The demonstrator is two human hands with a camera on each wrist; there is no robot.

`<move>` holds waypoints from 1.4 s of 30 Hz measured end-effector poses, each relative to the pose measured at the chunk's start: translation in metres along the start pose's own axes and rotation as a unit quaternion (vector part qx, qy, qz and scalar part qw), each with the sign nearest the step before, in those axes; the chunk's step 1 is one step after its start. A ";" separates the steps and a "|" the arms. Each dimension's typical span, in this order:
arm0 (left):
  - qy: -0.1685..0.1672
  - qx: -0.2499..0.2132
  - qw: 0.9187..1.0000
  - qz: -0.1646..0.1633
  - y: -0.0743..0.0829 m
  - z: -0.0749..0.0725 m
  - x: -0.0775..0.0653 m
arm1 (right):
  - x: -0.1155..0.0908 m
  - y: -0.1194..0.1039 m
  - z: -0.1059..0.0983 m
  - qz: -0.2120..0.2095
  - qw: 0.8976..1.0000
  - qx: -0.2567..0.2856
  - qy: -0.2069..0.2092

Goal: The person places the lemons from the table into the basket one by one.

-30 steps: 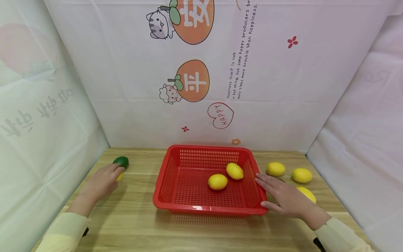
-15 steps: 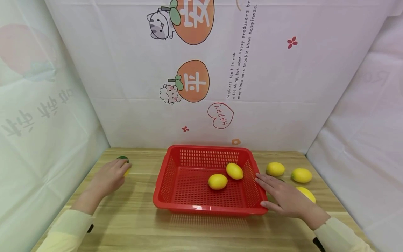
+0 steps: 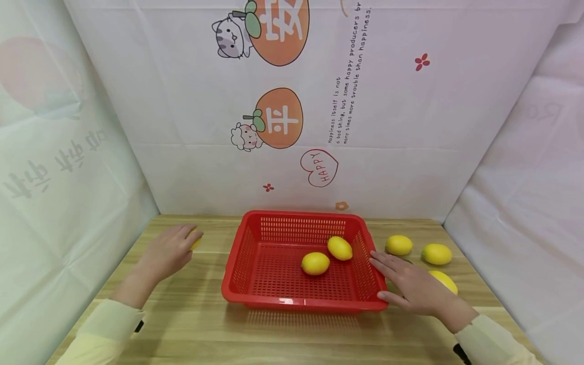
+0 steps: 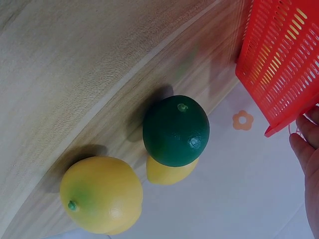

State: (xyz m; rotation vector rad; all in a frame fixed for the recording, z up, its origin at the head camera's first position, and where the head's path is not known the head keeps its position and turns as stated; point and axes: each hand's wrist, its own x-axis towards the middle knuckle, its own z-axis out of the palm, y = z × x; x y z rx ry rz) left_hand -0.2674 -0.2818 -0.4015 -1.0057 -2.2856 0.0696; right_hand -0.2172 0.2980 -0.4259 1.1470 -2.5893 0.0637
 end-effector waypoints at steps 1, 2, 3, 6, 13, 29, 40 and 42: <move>0.002 0.002 1.000 0.001 0.001 -0.001 0.002 | 0.000 0.000 0.000 0.000 1.000 0.000 -0.001; 0.004 0.004 1.000 0.003 0.002 -0.001 0.004 | 0.000 0.000 0.000 0.000 1.000 0.000 -0.002; 0.005 0.006 1.000 0.005 0.003 -0.002 0.005 | 0.000 0.000 0.000 0.001 1.000 0.000 -0.002; 0.010 0.008 1.000 0.013 0.005 -0.004 0.011 | 0.000 0.000 -0.001 0.005 1.000 0.000 -0.006; 0.009 0.007 1.000 0.024 0.010 -0.005 0.023 | 0.000 -0.001 -0.002 0.008 1.000 -0.003 -0.010; 0.021 0.008 0.999 0.046 0.025 -0.009 0.050 | 0.001 -0.001 -0.001 0.005 1.000 -0.002 -0.006; 0.031 0.005 0.998 0.059 0.036 -0.008 0.068 | 0.000 -0.001 -0.001 0.006 1.000 -0.002 -0.007; 0.029 0.005 0.998 0.060 0.039 -0.007 0.072 | 0.000 -0.001 0.000 0.005 1.000 -0.003 -0.006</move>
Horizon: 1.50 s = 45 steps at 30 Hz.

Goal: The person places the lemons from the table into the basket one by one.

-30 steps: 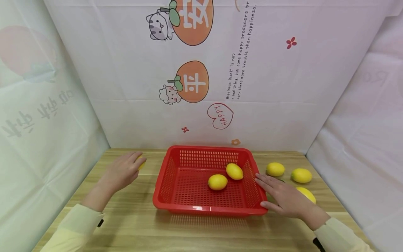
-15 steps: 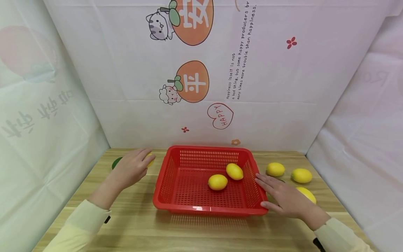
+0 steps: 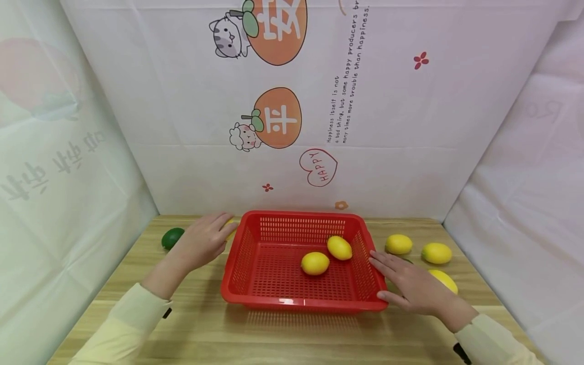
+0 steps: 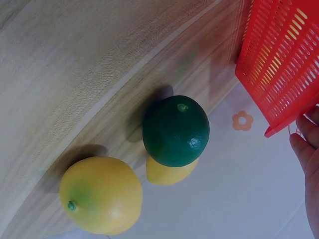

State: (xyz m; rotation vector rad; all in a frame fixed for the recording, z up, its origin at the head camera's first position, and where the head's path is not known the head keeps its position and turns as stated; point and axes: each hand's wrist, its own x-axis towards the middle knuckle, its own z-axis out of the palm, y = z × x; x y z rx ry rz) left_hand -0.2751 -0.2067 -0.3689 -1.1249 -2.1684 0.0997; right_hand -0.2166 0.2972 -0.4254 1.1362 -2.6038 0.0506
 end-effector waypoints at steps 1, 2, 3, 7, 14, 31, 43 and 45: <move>-0.001 0.000 1.000 0.000 0.001 0.000 0.002 | 0.000 0.000 0.000 0.000 1.000 -0.001 0.000; -0.002 -0.001 1.000 0.000 0.002 0.001 0.004 | 0.000 0.000 0.000 -0.001 1.000 -0.001 0.000; -0.002 -0.001 1.000 0.000 0.003 0.001 0.006 | 0.000 0.000 0.000 -0.002 1.000 -0.001 -0.001; -0.013 0.002 1.000 0.004 0.007 0.003 0.012 | 0.000 0.000 -0.001 -0.002 1.000 -0.002 -0.004; -0.029 0.005 0.999 0.013 0.014 0.006 0.021 | 0.000 0.001 -0.001 -0.005 1.000 -0.010 -0.002; -0.038 -0.035 0.998 0.034 0.027 0.020 0.034 | 0.001 0.000 -0.004 -0.014 1.000 -0.026 0.002; -0.082 -0.055 0.995 0.033 0.038 0.024 0.047 | 0.001 -0.001 -0.004 -0.008 0.999 -0.031 -0.007; -0.092 -0.054 0.994 0.033 0.039 0.024 0.049 | 0.001 -0.001 -0.004 -0.009 0.999 -0.032 -0.007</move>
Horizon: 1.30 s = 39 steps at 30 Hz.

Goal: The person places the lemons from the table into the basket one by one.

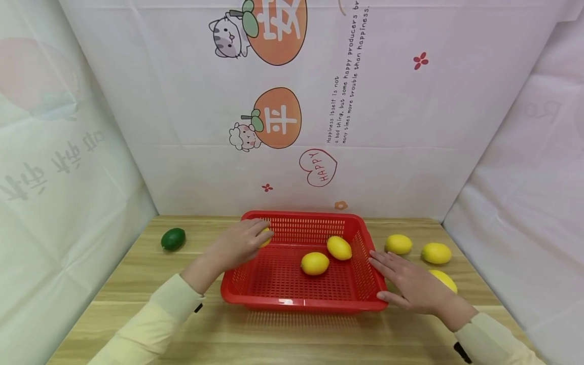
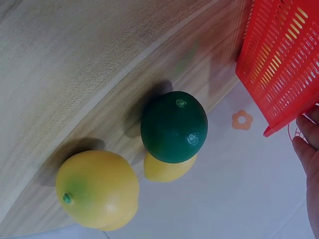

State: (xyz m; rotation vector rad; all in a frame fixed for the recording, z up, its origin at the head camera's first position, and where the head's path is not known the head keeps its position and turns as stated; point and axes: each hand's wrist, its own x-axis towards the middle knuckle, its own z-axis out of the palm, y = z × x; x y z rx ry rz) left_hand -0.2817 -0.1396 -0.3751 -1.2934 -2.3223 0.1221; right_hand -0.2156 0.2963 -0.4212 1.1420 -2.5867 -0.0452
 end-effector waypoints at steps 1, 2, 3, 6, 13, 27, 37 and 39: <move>-0.004 0.001 1.000 0.001 0.001 0.000 0.001 | 0.000 0.000 0.000 0.000 1.000 0.000 0.001; -0.007 0.003 1.000 0.003 0.001 0.000 0.002 | 0.000 0.000 0.000 -0.001 1.000 0.000 0.002; -0.009 0.005 1.000 0.006 0.002 0.001 0.003 | 0.000 0.000 0.001 -0.001 1.000 0.000 0.003; -0.017 0.011 1.000 0.012 0.004 0.001 0.005 | -0.001 0.000 0.001 -0.001 1.000 0.002 0.006; -0.034 0.012 0.999 0.020 0.007 0.006 0.011 | -0.001 0.000 0.002 -0.003 1.000 0.006 0.010; -0.053 -0.012 0.998 0.029 0.009 0.020 0.019 | -0.001 0.001 0.004 -0.006 1.000 0.014 0.018; -0.071 -0.014 0.997 0.031 0.009 0.026 0.019 | -0.001 0.001 0.003 -0.003 1.000 0.014 0.010; -0.071 -0.019 0.997 0.031 0.009 0.026 0.019 | -0.001 0.001 0.003 -0.003 1.000 0.015 0.010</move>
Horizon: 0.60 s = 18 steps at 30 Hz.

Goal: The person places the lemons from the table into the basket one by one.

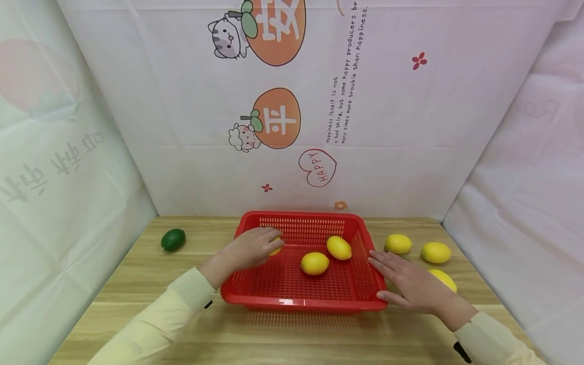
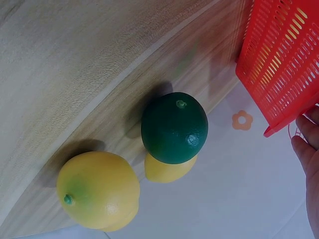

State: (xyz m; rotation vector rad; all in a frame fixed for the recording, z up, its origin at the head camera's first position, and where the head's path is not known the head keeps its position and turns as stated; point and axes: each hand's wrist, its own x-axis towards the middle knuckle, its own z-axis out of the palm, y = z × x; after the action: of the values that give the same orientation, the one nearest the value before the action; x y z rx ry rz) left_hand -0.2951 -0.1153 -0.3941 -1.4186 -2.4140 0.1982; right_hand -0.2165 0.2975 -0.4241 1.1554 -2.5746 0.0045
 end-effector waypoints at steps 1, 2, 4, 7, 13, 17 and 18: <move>0.000 -0.001 1.000 0.000 0.000 0.000 0.000 | 0.000 0.000 0.000 0.000 1.000 0.001 0.000; 0.000 -0.004 1.000 -0.001 0.000 0.001 0.000 | 0.000 0.000 0.000 0.000 1.000 0.001 0.000; -0.001 -0.008 1.000 -0.001 0.000 0.001 -0.001 | 0.000 0.000 0.001 0.000 1.000 0.000 0.000; -0.005 -0.011 1.000 -0.001 0.000 0.003 -0.001 | 0.000 0.000 0.001 0.001 1.000 -0.004 0.000; -0.026 -0.014 1.000 -0.007 -0.001 0.007 0.000 | 0.000 0.000 0.000 -0.002 1.000 -0.004 0.002; -0.042 -0.021 0.999 -0.012 -0.001 0.009 0.000 | 0.000 0.001 0.000 -0.001 1.000 -0.002 0.001; -0.044 -0.022 0.999 -0.013 -0.001 0.010 -0.001 | 0.000 0.001 0.000 0.000 1.000 -0.002 0.000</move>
State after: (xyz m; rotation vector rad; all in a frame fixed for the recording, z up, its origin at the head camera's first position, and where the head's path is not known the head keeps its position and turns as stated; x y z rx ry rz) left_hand -0.2990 -0.1157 -0.4035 -1.4239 -2.5220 0.2076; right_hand -0.2170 0.2977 -0.4241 1.1552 -2.5731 -0.0010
